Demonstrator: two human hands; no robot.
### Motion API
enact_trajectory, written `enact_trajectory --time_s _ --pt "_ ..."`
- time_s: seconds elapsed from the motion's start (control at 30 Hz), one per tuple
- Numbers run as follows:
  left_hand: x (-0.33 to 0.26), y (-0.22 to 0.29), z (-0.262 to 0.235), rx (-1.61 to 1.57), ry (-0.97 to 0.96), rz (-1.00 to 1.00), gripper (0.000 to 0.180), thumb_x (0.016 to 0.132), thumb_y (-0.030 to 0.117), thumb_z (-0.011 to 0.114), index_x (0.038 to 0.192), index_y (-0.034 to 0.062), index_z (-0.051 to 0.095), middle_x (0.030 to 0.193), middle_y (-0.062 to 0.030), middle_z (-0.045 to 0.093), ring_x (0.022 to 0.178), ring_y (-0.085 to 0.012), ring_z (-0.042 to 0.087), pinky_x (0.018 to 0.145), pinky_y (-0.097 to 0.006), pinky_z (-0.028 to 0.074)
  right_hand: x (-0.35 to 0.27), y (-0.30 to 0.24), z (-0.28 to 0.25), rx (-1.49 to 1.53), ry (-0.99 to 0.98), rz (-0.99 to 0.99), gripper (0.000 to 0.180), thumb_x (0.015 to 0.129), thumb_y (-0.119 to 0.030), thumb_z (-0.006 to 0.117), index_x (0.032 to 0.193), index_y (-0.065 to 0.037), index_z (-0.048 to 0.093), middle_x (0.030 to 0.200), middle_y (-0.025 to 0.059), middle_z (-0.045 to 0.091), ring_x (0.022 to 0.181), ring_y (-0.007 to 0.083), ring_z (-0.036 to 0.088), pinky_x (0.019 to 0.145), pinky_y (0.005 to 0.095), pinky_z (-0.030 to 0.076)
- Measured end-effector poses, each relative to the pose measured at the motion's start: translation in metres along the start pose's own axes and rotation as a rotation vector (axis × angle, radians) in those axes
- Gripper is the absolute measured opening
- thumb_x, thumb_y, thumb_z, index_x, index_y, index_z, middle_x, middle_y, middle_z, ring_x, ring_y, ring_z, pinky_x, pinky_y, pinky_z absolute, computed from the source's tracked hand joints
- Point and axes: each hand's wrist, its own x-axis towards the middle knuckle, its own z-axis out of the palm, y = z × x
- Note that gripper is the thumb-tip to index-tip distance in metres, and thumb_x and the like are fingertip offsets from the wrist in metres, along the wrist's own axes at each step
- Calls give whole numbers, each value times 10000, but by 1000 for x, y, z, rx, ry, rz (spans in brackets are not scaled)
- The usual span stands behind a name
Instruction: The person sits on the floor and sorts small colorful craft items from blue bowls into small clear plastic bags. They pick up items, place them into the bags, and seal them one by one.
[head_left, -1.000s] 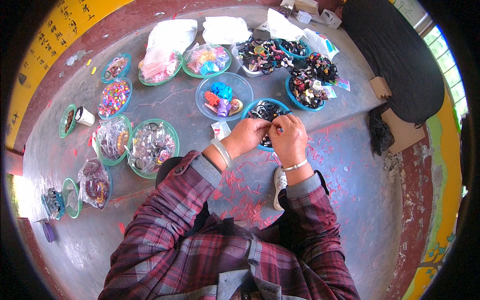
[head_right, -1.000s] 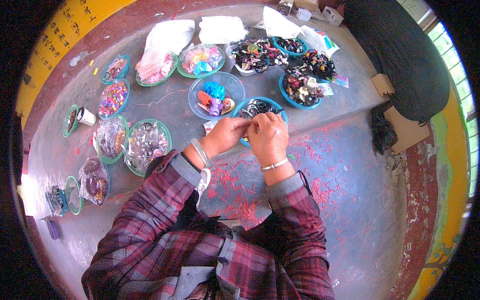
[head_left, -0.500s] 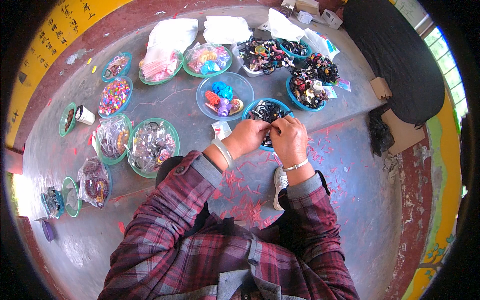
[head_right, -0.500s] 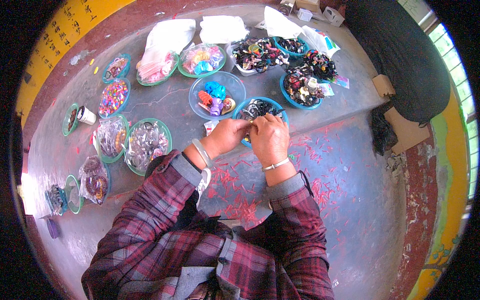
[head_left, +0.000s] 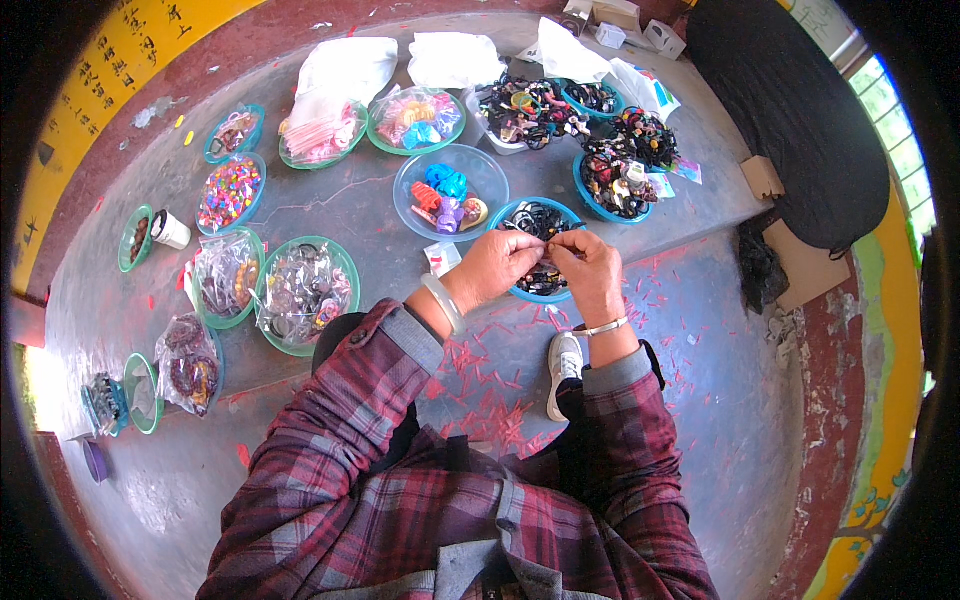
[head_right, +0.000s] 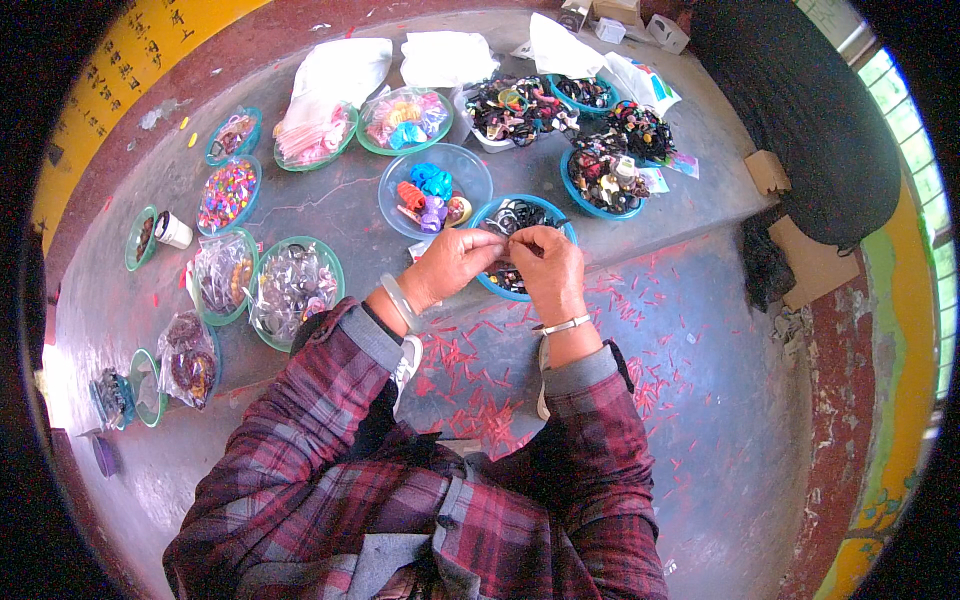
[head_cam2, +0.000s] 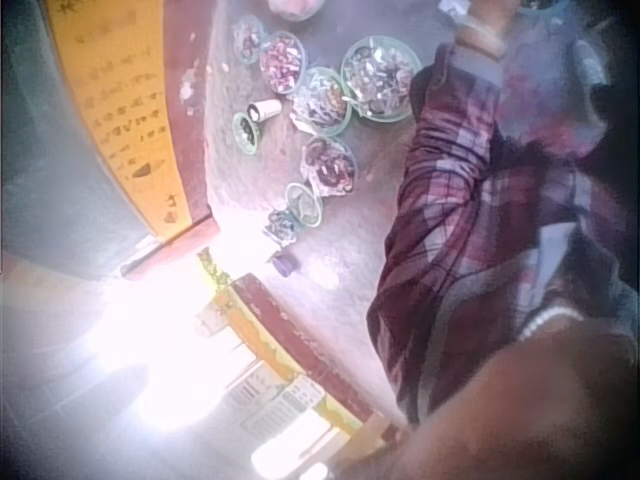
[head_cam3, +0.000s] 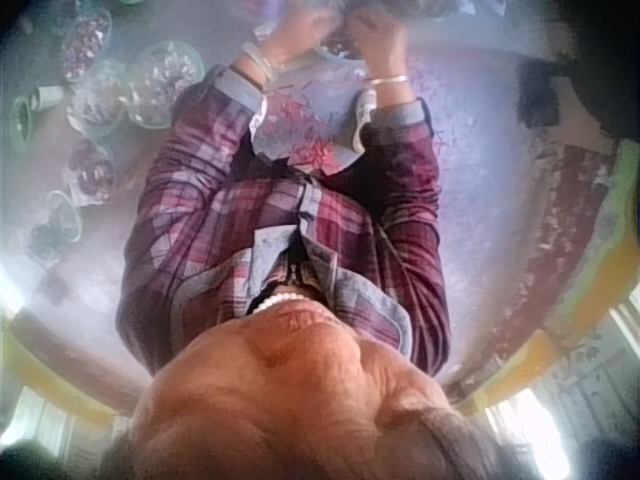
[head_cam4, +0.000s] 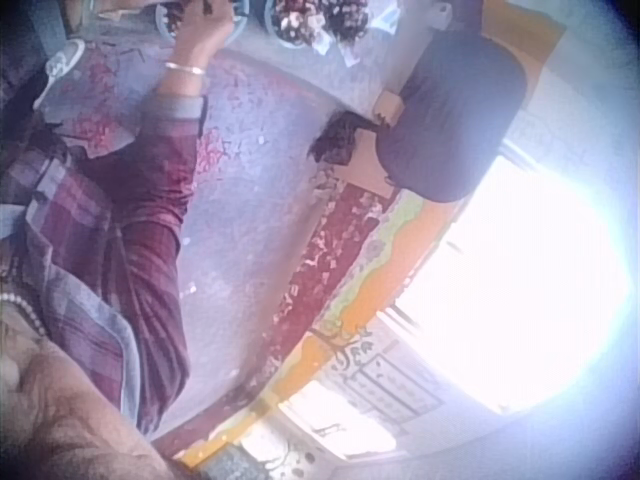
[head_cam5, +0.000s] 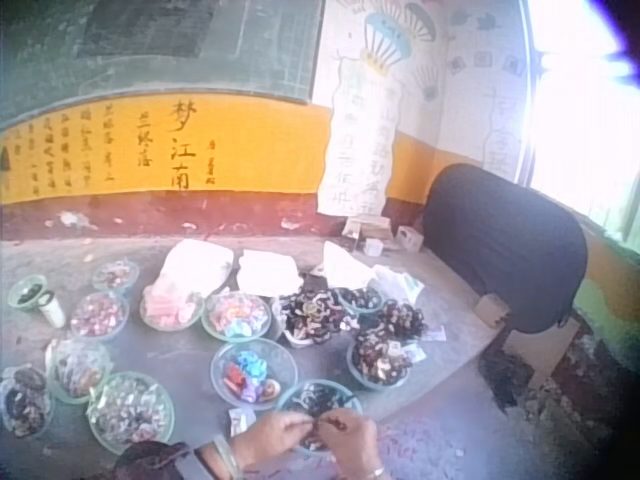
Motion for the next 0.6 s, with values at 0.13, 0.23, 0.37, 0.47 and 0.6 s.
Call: enact_trajectory --time_s 0.13,0.23,0.37,0.47,0.6 --pt "1 -2 -1 -28 20 11 223 879 135 501 979 -37 601 862 -61 633 761 -98 586 682 -241 484 1 5 -2 151 -40 20 119 733 -64 612 825 -3 655 759 92 642 690 123 596 624 242 463" --pt "2 -7 -2 -16 35 45 223 880 141 501 971 -33 607 855 -58 635 752 -98 586 669 -240 482 1 4 -3 195 -58 38 125 733 -59 614 837 -5 660 770 93 647 702 124 600 630 243 464" --pt "1 -4 -1 64 70 73 220 871 156 517 949 -20 622 810 -58 642 734 -97 590 643 -240 473 1 6 -4 114 -42 25 129 721 -63 625 836 -24 668 774 92 648 704 134 607 632 248 465" --pt "1 -2 -1 147 103 92 211 856 167 539 939 -4 630 780 -65 647 718 -91 592 628 -244 467 0 8 -3 57 -19 -6 126 714 -75 633 830 -46 672 782 94 644 706 160 612 634 261 468" --pt "-2 7 0 201 136 115 204 844 171 549 940 10 631 785 -94 648 710 -112 603 626 -258 467 -3 -4 -3 -105 12 -84 109 700 -86 642 802 -59 672 773 96 629 695 207 605 626 285 470"
